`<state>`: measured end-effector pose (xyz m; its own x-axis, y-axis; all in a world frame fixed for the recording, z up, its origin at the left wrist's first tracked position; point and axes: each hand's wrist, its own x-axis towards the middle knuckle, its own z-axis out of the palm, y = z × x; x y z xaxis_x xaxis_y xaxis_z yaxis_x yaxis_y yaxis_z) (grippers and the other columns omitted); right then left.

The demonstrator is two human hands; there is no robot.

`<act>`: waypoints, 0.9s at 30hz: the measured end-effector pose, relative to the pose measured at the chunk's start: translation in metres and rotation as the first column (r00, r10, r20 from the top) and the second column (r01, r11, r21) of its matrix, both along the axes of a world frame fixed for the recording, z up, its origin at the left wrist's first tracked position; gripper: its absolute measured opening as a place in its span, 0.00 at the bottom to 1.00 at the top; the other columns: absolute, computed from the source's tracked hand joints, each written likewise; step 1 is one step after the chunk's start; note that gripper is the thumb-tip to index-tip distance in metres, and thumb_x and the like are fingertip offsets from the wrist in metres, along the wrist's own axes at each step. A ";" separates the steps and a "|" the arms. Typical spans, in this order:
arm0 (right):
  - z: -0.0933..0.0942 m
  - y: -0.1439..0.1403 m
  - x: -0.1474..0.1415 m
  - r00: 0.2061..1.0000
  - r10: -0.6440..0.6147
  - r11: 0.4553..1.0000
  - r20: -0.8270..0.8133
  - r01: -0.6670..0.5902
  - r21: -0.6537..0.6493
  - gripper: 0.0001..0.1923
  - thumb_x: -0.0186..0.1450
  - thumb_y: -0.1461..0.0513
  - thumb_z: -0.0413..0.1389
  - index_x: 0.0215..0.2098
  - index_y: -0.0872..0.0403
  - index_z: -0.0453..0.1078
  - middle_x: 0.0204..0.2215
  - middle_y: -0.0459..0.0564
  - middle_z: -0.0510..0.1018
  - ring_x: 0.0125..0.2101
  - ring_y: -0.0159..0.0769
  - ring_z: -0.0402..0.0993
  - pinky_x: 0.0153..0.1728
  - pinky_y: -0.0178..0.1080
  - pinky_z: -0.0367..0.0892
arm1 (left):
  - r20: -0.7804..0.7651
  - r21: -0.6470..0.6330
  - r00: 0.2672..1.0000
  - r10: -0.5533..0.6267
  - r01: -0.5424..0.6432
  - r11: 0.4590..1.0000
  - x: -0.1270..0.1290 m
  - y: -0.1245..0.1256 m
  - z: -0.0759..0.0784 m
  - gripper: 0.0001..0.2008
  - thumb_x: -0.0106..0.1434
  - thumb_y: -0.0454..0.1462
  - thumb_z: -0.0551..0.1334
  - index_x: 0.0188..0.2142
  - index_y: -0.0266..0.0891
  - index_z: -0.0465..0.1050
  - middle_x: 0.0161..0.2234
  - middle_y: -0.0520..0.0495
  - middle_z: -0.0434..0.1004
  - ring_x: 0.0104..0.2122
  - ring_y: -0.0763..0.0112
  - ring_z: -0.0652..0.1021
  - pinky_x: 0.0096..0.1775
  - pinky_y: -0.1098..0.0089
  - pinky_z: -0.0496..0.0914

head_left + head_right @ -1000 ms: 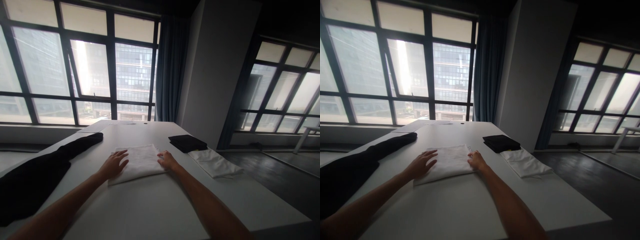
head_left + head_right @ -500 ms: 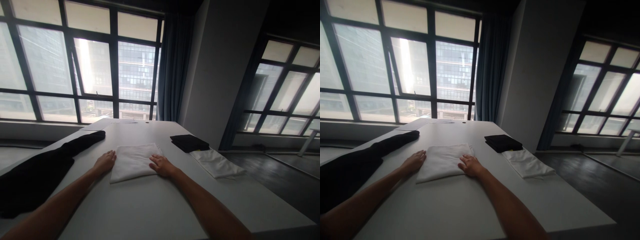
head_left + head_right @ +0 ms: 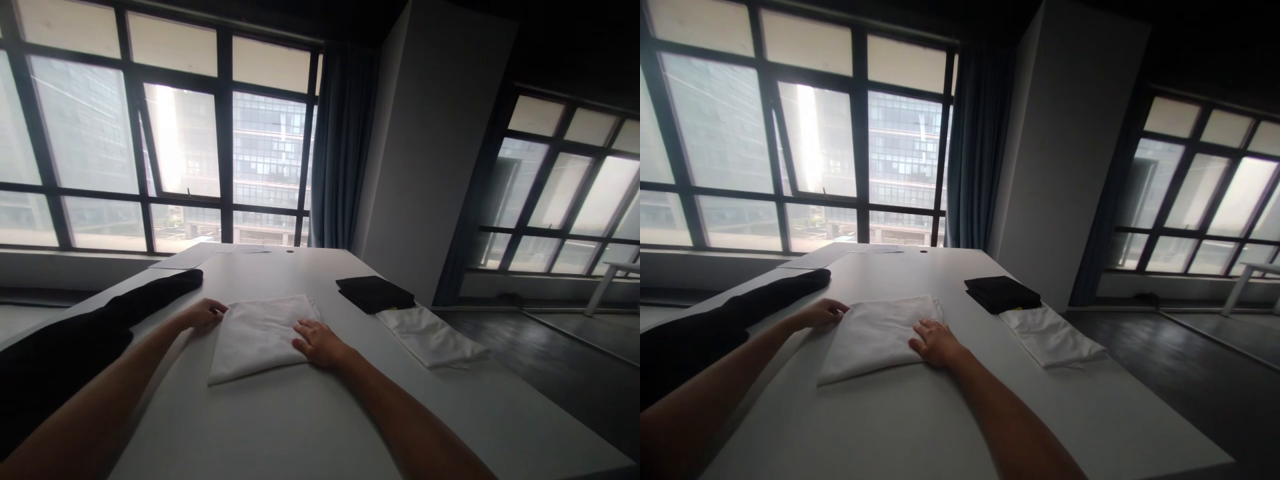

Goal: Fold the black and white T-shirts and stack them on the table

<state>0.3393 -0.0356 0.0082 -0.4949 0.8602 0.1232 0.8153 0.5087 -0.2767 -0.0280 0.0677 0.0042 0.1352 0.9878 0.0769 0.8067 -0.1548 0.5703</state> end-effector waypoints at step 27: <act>0.000 0.000 0.001 1.000 -0.001 1.000 0.009 0.001 -0.003 0.30 0.70 0.49 0.45 0.64 0.55 0.60 0.65 0.56 0.57 0.65 0.45 0.50 0.64 0.49 0.46 | -0.214 0.095 0.973 -0.089 0.111 0.989 0.021 0.010 0.006 0.09 0.43 0.38 0.59 0.23 0.42 0.77 0.26 0.50 0.78 0.28 0.65 0.76 0.32 0.71 0.66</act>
<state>0.3398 -0.0360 0.0079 -0.4947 0.8612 0.1164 0.8184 0.5068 -0.2710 -0.0066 0.0781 0.0101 0.2572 0.9562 0.1394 0.8833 -0.2912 0.3675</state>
